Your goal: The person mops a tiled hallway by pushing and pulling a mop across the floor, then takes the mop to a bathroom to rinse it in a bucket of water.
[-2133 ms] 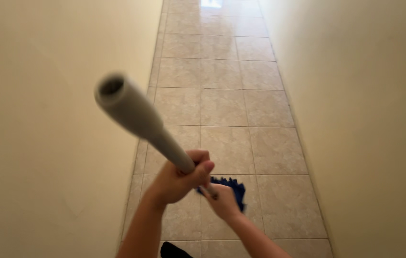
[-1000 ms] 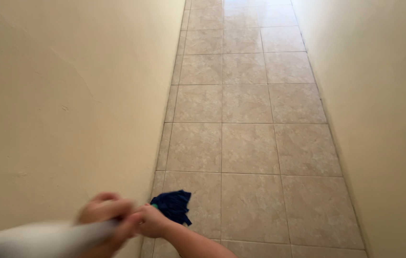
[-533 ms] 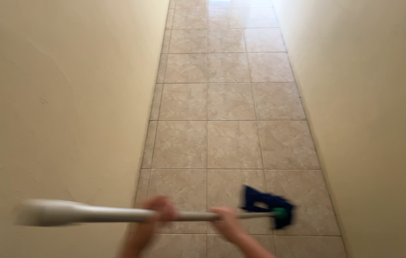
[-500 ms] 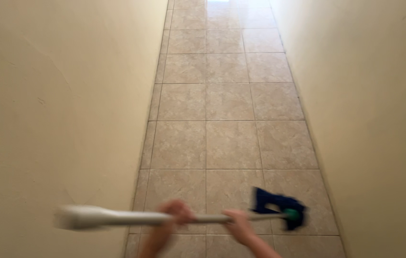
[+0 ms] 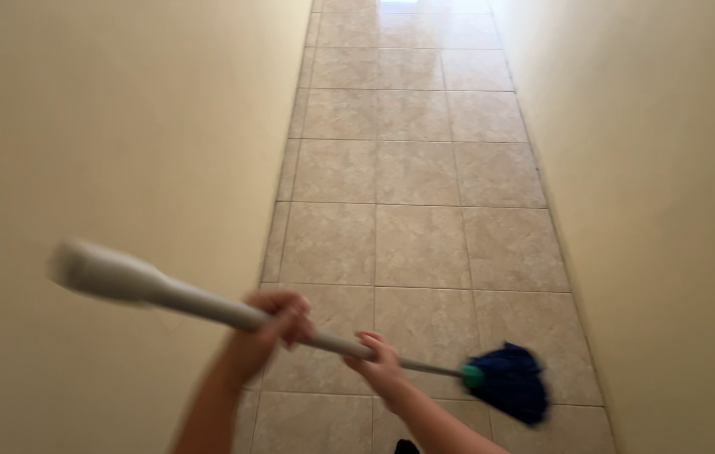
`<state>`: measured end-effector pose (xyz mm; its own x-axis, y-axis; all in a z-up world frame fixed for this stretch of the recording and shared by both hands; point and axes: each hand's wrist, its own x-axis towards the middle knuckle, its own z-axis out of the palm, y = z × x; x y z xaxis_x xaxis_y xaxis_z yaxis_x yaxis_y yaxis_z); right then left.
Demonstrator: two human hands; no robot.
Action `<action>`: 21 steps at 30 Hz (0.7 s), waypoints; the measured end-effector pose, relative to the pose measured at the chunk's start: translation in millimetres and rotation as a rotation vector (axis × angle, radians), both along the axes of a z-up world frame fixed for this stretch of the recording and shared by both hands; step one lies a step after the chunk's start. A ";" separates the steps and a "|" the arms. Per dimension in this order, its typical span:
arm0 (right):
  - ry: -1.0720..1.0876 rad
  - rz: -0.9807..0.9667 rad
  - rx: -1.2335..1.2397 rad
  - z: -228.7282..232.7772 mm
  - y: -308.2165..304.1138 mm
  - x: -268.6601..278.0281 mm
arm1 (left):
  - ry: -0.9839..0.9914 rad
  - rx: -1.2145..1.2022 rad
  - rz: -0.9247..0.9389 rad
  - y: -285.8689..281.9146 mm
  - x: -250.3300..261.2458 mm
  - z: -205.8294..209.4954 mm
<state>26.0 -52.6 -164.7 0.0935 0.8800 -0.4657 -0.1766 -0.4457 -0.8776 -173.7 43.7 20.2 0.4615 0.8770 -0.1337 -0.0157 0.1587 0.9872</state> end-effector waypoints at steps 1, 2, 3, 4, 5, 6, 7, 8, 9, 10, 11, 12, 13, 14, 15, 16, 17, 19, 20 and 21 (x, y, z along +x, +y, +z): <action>0.057 0.044 0.043 9.8 5.8 -23.9 | -0.004 0.051 -0.002 0.2 -15.2 31.8; 0.114 0.088 0.085 17.2 9.8 -50.7 | -0.008 0.102 -0.004 -2.8 -29.9 62.4; 0.162 0.109 0.153 23.6 14.1 -83.4 | 0.034 0.163 -0.034 -6.9 -44.9 91.7; 0.209 0.129 0.223 29.9 17.2 -111.6 | 0.077 0.225 -0.063 -12.9 -57.0 117.4; 0.222 0.142 0.181 35.9 17.0 -134.6 | 0.079 0.226 -0.061 -20.4 -62.5 137.1; 0.234 0.155 0.140 41.9 17.9 -155.7 | 0.250 0.263 -0.026 -28.6 -64.2 150.9; 0.238 0.157 0.136 47.5 19.4 -175.9 | 0.423 0.294 0.008 -38.3 -63.4 158.5; 0.388 0.147 0.154 52.8 20.3 -194.6 | 0.426 0.290 0.009 -48.3 -59.9 160.3; 0.539 0.138 0.169 57.2 17.9 -207.5 | 0.466 0.299 0.034 -58.8 -57.9 158.4; 0.544 0.141 0.165 60.6 13.7 -211.3 | 0.507 0.308 0.059 -67.6 -60.9 155.9; 0.353 0.260 0.239 64.9 12.9 -210.4 | 0.512 0.309 0.058 -73.8 -69.2 154.7; 0.159 0.375 0.311 69.6 10.2 -212.0 | 0.615 0.408 0.032 -81.4 -81.1 152.3; 0.157 0.364 0.310 73.3 2.4 -215.0 | 0.711 0.507 -0.004 -88.0 -94.0 147.4; -0.119 0.454 0.402 76.8 -7.0 -217.5 | 0.707 0.509 -0.015 -91.4 -109.4 142.9; -0.401 0.539 0.482 79.9 -16.7 -215.7 | 0.574 0.365 0.032 -93.4 -124.9 138.3; -0.405 0.528 0.474 83.5 -28.7 -211.8 | 0.441 0.220 0.078 -95.9 -139.9 133.8; -0.480 0.518 0.517 88.6 -41.9 -207.4 | 0.438 0.222 0.065 -98.4 -155.5 130.9; -0.556 0.459 0.567 90.9 -68.4 -187.6 | 0.170 0.318 -0.083 -106.2 -171.7 116.3; -0.557 0.411 0.577 85.9 -86.1 -175.0 | 0.166 0.322 -0.101 -112.2 -168.3 101.3; -0.598 0.365 0.546 77.4 -103.0 -158.8 | 0.105 0.187 -0.089 -120.5 -159.8 83.0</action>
<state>-132.8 -155.6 -87.3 -0.1434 0.9876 0.0643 0.4513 0.1230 -0.8839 -333.5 -76.8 103.2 0.5306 0.8473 -0.0240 0.0945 -0.0310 0.9950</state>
